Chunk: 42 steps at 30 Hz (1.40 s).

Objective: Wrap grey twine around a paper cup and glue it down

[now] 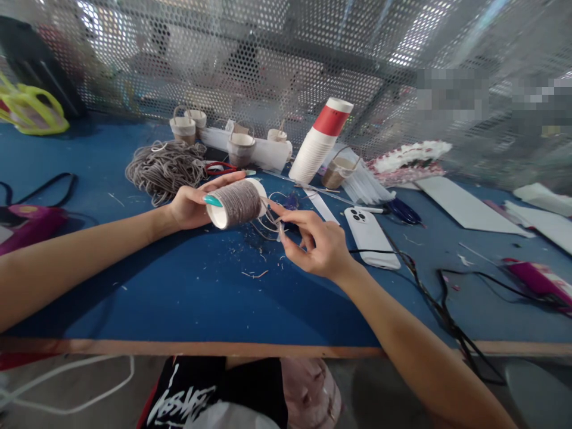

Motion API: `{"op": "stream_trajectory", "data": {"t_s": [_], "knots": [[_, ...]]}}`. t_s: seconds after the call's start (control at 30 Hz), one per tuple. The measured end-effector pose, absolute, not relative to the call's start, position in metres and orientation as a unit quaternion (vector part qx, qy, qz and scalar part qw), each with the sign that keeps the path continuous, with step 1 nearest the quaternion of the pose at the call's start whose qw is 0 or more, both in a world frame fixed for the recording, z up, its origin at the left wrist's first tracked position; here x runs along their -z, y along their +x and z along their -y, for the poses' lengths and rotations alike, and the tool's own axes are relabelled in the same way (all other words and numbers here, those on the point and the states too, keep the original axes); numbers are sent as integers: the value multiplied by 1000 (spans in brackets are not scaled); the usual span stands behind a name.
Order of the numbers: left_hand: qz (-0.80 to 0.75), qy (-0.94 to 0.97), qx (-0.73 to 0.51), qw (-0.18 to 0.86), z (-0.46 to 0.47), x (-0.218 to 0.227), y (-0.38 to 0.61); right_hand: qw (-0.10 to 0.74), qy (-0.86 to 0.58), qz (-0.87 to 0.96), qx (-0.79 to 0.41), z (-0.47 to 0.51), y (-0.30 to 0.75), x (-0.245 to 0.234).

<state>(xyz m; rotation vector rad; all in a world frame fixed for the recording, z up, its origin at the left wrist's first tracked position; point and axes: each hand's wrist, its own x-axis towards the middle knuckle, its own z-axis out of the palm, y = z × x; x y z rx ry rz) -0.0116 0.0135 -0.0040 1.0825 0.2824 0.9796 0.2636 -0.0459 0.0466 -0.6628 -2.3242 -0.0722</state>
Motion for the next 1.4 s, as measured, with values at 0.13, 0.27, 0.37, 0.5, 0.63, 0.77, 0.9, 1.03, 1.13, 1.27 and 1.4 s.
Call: {"op": "stream_trajectory", "data": {"t_s": [0.13,0.27,0.37,0.5,0.63,0.77,0.9,1.03,1.13,1.27,1.4], "knots": [[-130,496,-448,732,-15,5,-12,358,-260,896,35,47,264,-44],[-135,496,-448,732,-14,5,-13,385,-256,886,-28,50,264,-45],[-139,494,-443,735,-14,4,-13,423,-253,867,-66,51,264,-45],[-136,482,-443,744,-14,4,-13,479,-270,827,-120,52,263,-42],[-130,487,-442,742,-17,7,-13,455,-274,830,-170,53,262,-44],[-125,497,-442,737,-17,6,-14,370,-278,866,-188,53,261,-46],[-130,466,-455,748,-12,1,-12,347,-259,884,-175,51,262,-45],[-130,439,-464,759,-7,-2,-11,357,-240,894,-125,50,262,-44],[-126,438,-458,763,-7,-2,-11,368,-233,895,-97,51,262,-45],[-132,427,-465,764,-7,-4,-11,374,-235,893,-82,53,262,-46],[-149,430,-471,756,-5,-7,-9,385,-227,892,-58,52,262,-43]]}}
